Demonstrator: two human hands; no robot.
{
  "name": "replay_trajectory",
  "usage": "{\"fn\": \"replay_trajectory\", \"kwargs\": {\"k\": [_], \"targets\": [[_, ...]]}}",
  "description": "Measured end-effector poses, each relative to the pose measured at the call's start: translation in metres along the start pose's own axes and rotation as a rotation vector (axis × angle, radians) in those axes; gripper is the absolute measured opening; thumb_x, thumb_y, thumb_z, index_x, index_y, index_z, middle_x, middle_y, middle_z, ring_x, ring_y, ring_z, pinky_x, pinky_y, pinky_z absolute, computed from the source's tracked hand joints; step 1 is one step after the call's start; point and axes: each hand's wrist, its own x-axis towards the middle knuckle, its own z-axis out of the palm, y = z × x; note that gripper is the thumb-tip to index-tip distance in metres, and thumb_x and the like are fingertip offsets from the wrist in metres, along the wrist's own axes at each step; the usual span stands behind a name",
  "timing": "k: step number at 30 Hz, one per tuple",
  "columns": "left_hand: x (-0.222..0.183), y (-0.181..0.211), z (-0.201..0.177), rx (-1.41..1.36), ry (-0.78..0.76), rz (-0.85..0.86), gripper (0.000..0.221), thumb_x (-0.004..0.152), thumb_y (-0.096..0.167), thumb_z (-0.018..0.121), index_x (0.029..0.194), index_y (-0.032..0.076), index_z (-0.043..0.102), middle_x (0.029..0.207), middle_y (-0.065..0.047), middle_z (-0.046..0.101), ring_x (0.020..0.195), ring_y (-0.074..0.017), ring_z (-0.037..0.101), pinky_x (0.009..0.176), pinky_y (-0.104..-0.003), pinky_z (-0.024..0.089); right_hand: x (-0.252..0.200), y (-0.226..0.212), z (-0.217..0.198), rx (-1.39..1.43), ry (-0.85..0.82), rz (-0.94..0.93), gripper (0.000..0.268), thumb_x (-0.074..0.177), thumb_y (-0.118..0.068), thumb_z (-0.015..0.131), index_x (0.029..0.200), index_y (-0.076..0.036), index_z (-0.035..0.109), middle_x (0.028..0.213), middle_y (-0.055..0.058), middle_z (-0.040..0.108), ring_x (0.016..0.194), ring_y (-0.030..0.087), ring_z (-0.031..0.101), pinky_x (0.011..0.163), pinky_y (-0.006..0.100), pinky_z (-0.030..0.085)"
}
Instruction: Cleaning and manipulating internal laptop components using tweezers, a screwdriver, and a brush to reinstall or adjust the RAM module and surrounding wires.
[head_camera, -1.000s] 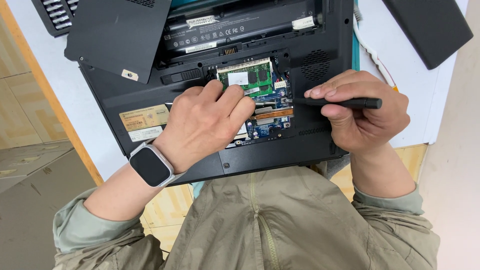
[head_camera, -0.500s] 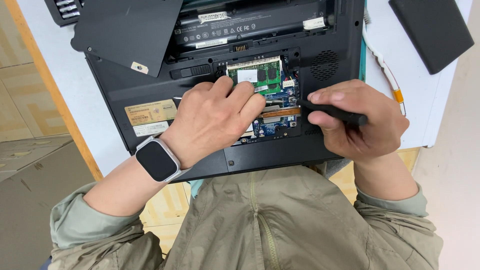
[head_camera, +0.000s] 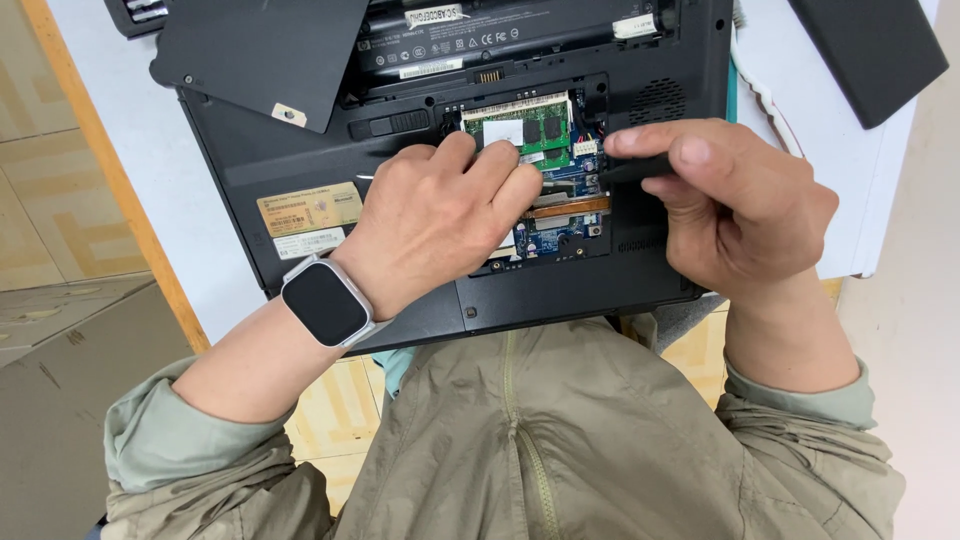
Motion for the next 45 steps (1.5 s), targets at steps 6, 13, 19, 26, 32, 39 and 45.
{"fn": "replay_trajectory", "kwargs": {"k": [6,13,19,26,32,39,45], "targets": [[-0.001,0.001,0.000,0.004,-0.008,0.007,0.026,0.089,-0.003,0.059,0.087,0.021,0.049,0.078,0.004,0.043,0.064,-0.0137,0.042,0.046,-0.026,0.033,-0.004,0.006,0.006,0.008,0.003,-0.033,0.051,0.112,0.024,0.064,0.149,-0.007,0.048,0.110,0.027,0.062,0.094,0.039,0.070,0.083,0.045,0.063],[-0.001,0.001,0.000,0.045,-0.020,0.021,0.025,0.090,-0.001,0.059,0.089,0.022,0.049,0.080,0.005,0.044,0.065,-0.0135,0.042,0.047,-0.027,0.032,0.010,-0.012,0.009,0.104,-0.019,-0.033,0.032,0.115,0.021,0.047,0.141,0.003,0.046,0.122,0.043,0.065,0.112,0.050,0.075,0.097,0.054,0.068],[-0.003,0.001,0.002,0.053,-0.004,0.023,0.027,0.085,-0.003,0.060,0.089,0.022,0.049,0.080,0.005,0.044,0.063,-0.0135,0.041,0.045,-0.026,0.033,-0.004,0.002,0.010,0.047,0.080,-0.062,0.046,0.113,0.023,0.068,0.144,-0.006,0.049,0.100,0.025,0.055,0.087,0.039,0.068,0.086,0.049,0.069],[-0.003,0.002,0.004,0.067,-0.002,0.020,0.023,0.086,0.003,0.061,0.089,0.022,0.049,0.082,0.005,0.046,0.065,-0.0146,0.046,0.046,-0.028,0.036,0.011,-0.016,0.009,0.011,-0.014,-0.028,0.027,0.117,0.020,0.049,0.139,0.006,0.043,0.126,0.039,0.068,0.115,0.054,0.075,0.103,0.054,0.065],[-0.005,0.002,0.005,0.076,0.014,0.025,0.026,0.083,-0.002,0.059,0.090,0.021,0.048,0.082,0.005,0.045,0.064,-0.0142,0.043,0.046,-0.027,0.034,-0.001,-0.002,0.009,-0.008,0.078,-0.059,0.036,0.113,0.014,0.076,0.134,0.005,0.048,0.102,0.035,0.059,0.088,0.043,0.070,0.077,0.047,0.061],[-0.004,0.001,0.006,0.106,0.024,0.035,0.025,0.088,0.000,0.060,0.091,0.022,0.049,0.083,0.005,0.045,0.065,-0.0137,0.043,0.047,-0.027,0.034,-0.003,-0.009,0.008,-0.012,-0.023,0.026,0.040,0.122,0.022,0.060,0.153,0.003,0.042,0.122,0.038,0.069,0.116,0.052,0.074,0.105,0.056,0.064],[-0.006,0.001,0.006,0.123,0.021,0.039,0.026,0.088,-0.001,0.059,0.092,0.023,0.048,0.083,0.006,0.043,0.066,-0.0128,0.042,0.048,-0.026,0.032,0.000,-0.010,0.010,-0.005,0.060,0.034,0.040,0.116,0.005,0.075,0.132,0.010,0.039,0.111,0.042,0.062,0.102,0.056,0.074,0.091,0.061,0.062]]}}
